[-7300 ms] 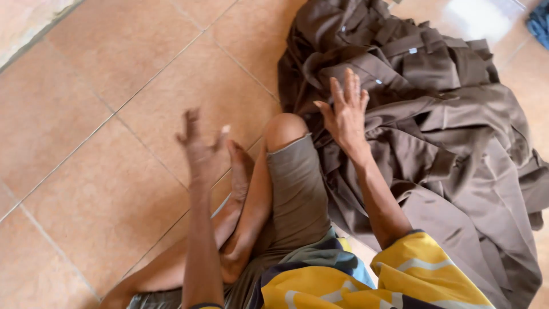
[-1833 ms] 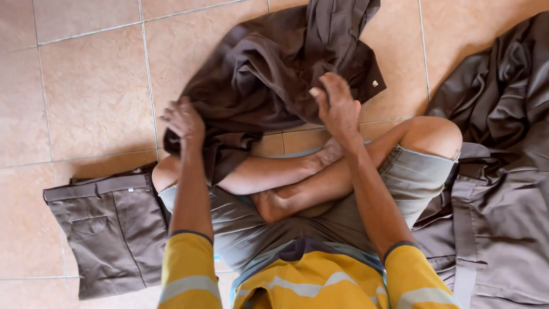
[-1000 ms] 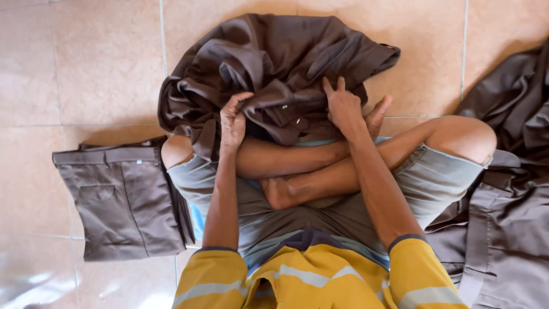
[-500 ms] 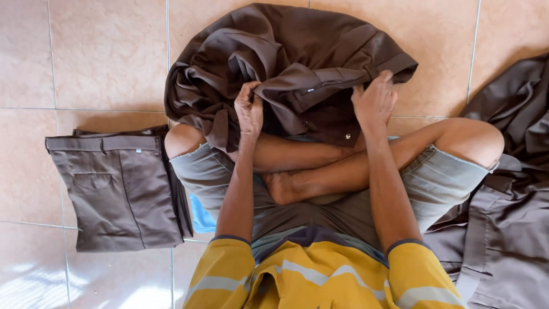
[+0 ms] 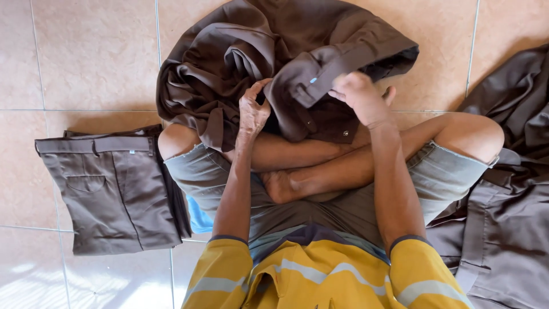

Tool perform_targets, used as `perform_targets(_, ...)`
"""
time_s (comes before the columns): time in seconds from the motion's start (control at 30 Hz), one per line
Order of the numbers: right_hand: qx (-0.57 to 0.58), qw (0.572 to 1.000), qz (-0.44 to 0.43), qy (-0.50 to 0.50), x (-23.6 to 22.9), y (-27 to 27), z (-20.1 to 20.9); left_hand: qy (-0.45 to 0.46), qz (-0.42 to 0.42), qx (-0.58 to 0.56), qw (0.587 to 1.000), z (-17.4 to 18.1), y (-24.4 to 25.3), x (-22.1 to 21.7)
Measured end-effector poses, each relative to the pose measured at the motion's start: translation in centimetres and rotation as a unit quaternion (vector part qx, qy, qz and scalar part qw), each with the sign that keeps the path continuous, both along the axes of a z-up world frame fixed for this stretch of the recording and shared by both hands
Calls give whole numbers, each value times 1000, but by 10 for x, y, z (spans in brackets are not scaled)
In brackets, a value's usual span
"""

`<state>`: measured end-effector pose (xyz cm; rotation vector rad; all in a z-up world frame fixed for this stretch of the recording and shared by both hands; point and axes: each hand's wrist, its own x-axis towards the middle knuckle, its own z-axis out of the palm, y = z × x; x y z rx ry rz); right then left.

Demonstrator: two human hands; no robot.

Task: Folding brown trousers neatly while sitting on the floor and stacking them.

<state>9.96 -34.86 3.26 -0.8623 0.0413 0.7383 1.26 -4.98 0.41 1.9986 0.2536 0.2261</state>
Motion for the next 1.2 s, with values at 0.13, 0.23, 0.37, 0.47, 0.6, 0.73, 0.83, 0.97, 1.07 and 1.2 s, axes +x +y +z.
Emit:
perform_targets(0.13, 1, 984, -176, 3, -8, 25, 1, -7, -23, 48, 999, 0, 3, 3)
perform_targets(0.23, 42, 967, -252, -1, 0, 10, 27, -50, -51, 116, 991, -5, -4, 0)
perform_targets(0.37, -260, 960, -100, -6, 13, 9, 34, 10, -49, 187, 981, -9, -7, 1)
perform_targets(0.47, -316, 944, -90, -40, 6, 13, 30, 54, -17, 133, 989, -23, 0, 8)
perform_targets(0.6, -398, 909, -67, -100, -4, 20, 31, 79, 3, 103, 992, -35, 3, 11)
perform_targets(0.73, -516, 835, -37, -186, -20, 21, 36, 75, -15, 104, 992, -26, 0, 8)
perform_targets(0.83, -554, 801, -37, -225, -31, 26, 56, -34, -38, 113, 992, 1, -6, 4)
perform_targets(0.97, -457, 829, -35, -321, -35, 28, 65, -97, -114, 107, 983, 54, -28, 6)
perform_targets(1.07, -300, 847, -13, -438, -36, 28, 62, -143, -178, 131, 965, 52, -50, 26)
perform_targets(1.2, -327, 848, 4, -417, -33, 17, 83, -52, -165, -46, 984, 16, -44, 44)
